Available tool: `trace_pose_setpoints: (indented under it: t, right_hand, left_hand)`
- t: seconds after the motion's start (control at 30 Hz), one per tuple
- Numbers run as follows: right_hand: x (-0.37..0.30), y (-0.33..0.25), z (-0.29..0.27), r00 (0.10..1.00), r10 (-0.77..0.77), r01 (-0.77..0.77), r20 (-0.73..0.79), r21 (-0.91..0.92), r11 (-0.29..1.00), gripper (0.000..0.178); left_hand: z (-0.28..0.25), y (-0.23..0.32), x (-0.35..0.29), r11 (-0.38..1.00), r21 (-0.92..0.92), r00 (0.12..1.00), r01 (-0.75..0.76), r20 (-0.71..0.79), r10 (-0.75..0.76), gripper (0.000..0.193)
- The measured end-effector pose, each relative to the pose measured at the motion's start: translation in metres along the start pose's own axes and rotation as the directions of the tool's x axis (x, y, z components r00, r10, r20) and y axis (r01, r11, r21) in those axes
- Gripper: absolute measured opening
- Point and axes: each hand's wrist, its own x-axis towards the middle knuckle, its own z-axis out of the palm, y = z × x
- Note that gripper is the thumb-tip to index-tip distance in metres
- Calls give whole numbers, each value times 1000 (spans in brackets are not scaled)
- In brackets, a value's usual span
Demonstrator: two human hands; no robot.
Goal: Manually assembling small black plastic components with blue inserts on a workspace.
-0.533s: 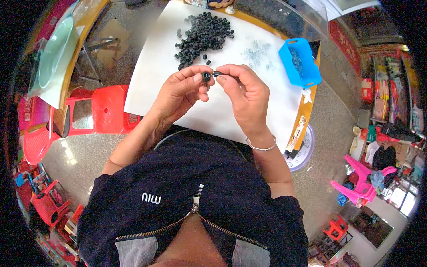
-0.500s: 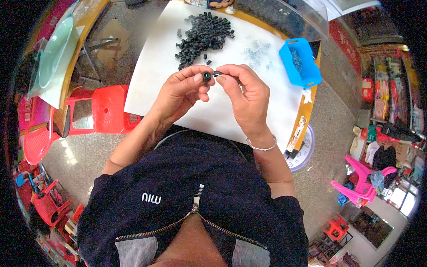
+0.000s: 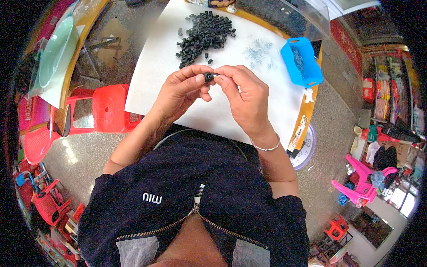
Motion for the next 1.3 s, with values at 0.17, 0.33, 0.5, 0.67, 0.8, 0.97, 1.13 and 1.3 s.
trace_pose_setpoints:
  t: [0.17, 0.33, 0.5, 0.67, 0.8, 0.97, 1.13, 1.3]
  right_hand:
    - [2, -1, 1, 998, -62, 63, 21, -89, 994, 10]
    - [3, 1, 3, 980, -195, 196, 28, -226, 954, 12]
    - [1, 5, 4, 972, -226, 235, 64, -268, 934, 15]
    - [1, 8, 6, 959, -268, 282, 88, -326, 902, 16]
    - [-1, 14, 6, 940, -314, 340, 131, -422, 840, 18]
    - [-3, 15, 7, 921, -341, 388, 186, -493, 779, 21]
    - [-5, 31, 13, 910, -382, 412, 159, -428, 804, 21]
    - [-12, 46, 22, 911, -373, 411, 174, -444, 796, 21]
  left_hand:
    - [0, 1, -1, 997, 63, 999, -50, -13, 51, 20]
    - [-1, -1, 0, 980, 181, 995, -82, -35, 90, 22]
    - [-2, -3, 0, 960, 260, 991, -101, -54, 119, 22]
    - [-5, -8, 3, 962, 255, 990, -103, -71, 125, 22]
    - [-1, -8, 2, 942, 325, 986, -84, -111, 126, 21]
    - [-1, -9, 1, 913, 396, 982, -101, -109, 156, 20]
    - [-12, -20, 6, 945, 320, 986, -63, -129, 110, 22]
    - [-20, -26, 9, 982, 169, 991, 86, -115, -67, 24]
